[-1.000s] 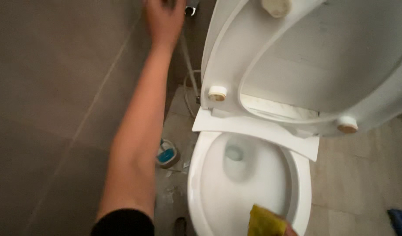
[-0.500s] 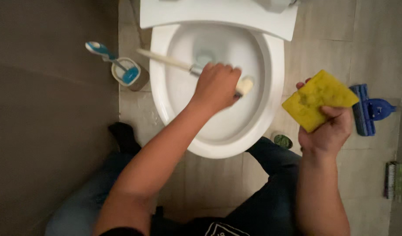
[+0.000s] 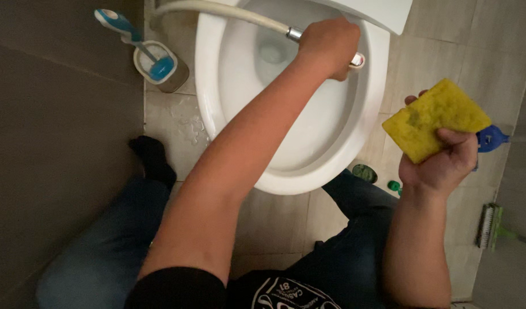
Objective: The person scrubs the rim and seat of a white toilet using a yellow sponge. They rinse the sponge with a handheld bidet sprayer and continue scrubbing the exterior surfaces of the toilet bowl and seat.
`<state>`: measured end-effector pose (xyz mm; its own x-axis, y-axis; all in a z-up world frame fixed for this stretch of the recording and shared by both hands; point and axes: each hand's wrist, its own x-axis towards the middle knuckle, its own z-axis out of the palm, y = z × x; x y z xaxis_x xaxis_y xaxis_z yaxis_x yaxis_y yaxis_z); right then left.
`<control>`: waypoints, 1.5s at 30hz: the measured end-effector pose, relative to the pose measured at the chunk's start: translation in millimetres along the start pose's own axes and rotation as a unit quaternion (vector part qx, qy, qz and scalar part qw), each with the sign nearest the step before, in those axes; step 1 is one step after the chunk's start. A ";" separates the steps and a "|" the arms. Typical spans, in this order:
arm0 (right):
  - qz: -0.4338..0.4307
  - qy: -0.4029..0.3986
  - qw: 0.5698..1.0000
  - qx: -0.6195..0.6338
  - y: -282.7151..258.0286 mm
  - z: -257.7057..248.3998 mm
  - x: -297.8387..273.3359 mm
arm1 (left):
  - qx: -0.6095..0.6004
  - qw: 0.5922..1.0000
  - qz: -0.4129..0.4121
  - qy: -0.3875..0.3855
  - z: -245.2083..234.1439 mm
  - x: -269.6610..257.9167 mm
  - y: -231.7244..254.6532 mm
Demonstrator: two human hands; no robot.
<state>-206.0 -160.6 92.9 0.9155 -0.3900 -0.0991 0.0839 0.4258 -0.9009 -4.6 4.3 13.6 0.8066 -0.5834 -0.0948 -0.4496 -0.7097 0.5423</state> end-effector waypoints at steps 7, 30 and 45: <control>-0.006 0.002 1.000 0.003 2.2 2.4 -0.2 | 0.013 0.996 0.004 -0.085 -13.9 -11.8 6.7; 0.126 -0.078 0.984 -0.100 35.3 41.2 4.3 | 0.239 0.903 0.062 -0.352 -48.9 -139.4 -18.7; 0.174 -0.055 0.979 -0.088 54.1 59.2 14.0 | 0.214 0.956 0.032 -0.200 -36.4 -170.6 -36.3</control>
<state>-165.3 -94.7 67.8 0.9142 -0.1528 -0.3754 -0.3004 0.3665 -0.8806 -112.0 144.0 40.4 0.5997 -0.6739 -0.4315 -0.6775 -0.7146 0.1744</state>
